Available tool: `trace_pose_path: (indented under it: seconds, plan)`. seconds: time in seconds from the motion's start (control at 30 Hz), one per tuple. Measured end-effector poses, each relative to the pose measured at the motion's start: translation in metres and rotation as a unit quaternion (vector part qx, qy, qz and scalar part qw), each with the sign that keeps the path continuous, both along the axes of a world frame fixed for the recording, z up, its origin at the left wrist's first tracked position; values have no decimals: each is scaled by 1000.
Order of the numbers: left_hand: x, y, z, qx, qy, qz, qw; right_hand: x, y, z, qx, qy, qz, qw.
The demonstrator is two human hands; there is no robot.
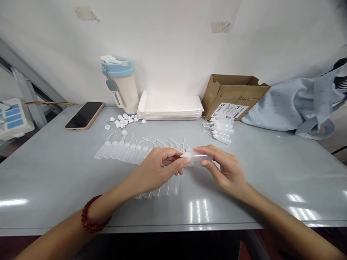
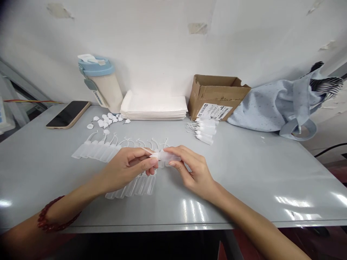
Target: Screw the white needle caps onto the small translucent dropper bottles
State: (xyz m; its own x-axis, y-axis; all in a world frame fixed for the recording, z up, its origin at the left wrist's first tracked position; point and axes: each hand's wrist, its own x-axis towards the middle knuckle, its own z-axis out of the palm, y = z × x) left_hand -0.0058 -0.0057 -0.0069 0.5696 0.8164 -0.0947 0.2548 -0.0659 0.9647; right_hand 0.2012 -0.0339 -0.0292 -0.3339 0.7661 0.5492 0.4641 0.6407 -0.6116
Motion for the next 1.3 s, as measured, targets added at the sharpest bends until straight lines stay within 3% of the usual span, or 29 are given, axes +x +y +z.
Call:
trace_pose_path:
  seconds: [0.13, 0.23, 0.33, 0.43, 0.53, 0.67, 0.77, 0.9, 0.97, 1.03, 1.17, 1.3]
  plan:
    - [-2, 1, -1, -17, -18, 0, 1000, 0, 0, -1, 18, -16, 15, 1000]
    - [-2, 1, -2, 13, -22, -12, 1000, 0, -1, -1, -6, -16, 16, 1000]
    - [-1, 1, -5, 138, 2, -28, 990, 0, -4, 1, -79, 7, -2, 997]
    - [0, 0, -13, 316, 26, -22, 948, 0, -4, 4, -187, 57, -9, 981]
    - [1, -1, -20, 422, 43, -25, 905, 1, -2, 6, -305, 124, 12, 944]
    - [3, -2, -24, 488, 62, -36, 870, 5, 2, 6, -423, 206, 51, 881]
    - [3, -3, -21, 458, 50, -24, 887, 6, 2, 7, -444, 213, 58, 869]
    - [3, -5, -8, 222, 53, -20, 973, 3, -2, 8, -316, 152, 28, 936]
    - [3, -5, -2, 114, 55, -43, 991, 2, -4, 7, -236, 116, 12, 965]
    - [2, -4, 1, 61, 61, -57, 995, 2, -5, 6, -174, 82, 8, 981]
    - [1, -3, 3, 85, 87, -71, 990, 3, -5, 4, -121, 28, 6, 992]
    - [1, -5, -1, 212, 93, -77, 970, 2, -4, 7, -187, 32, 19, 982]
